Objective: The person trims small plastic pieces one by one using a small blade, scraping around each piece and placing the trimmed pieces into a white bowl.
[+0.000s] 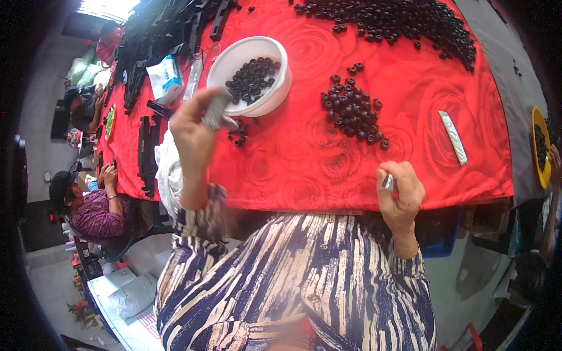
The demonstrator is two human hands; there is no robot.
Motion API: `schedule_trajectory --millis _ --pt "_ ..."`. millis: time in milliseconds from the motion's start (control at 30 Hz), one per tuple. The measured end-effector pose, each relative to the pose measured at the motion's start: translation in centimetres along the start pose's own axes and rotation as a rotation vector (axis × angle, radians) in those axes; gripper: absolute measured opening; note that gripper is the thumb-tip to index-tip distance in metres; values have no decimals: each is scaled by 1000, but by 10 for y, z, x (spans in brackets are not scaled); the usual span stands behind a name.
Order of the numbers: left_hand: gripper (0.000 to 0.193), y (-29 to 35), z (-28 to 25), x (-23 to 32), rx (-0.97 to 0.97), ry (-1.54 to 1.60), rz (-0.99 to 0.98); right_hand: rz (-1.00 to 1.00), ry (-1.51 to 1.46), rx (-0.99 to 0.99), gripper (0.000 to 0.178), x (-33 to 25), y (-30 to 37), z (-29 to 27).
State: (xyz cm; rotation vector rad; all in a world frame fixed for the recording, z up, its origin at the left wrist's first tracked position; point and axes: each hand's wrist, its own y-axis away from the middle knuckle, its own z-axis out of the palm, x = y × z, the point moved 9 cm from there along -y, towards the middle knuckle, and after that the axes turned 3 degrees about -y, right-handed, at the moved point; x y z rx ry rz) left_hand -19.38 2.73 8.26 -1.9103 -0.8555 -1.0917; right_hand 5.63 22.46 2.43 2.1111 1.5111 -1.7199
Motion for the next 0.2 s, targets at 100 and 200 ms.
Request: schedule_trajectory --millis 100,200 --pt "25 -26 -28 3 116 -302 138 23 -6 27 12 5 0 -1" --pt "39 -22 -9 14 97 -507 303 54 -43 94 10 14 2 -6"
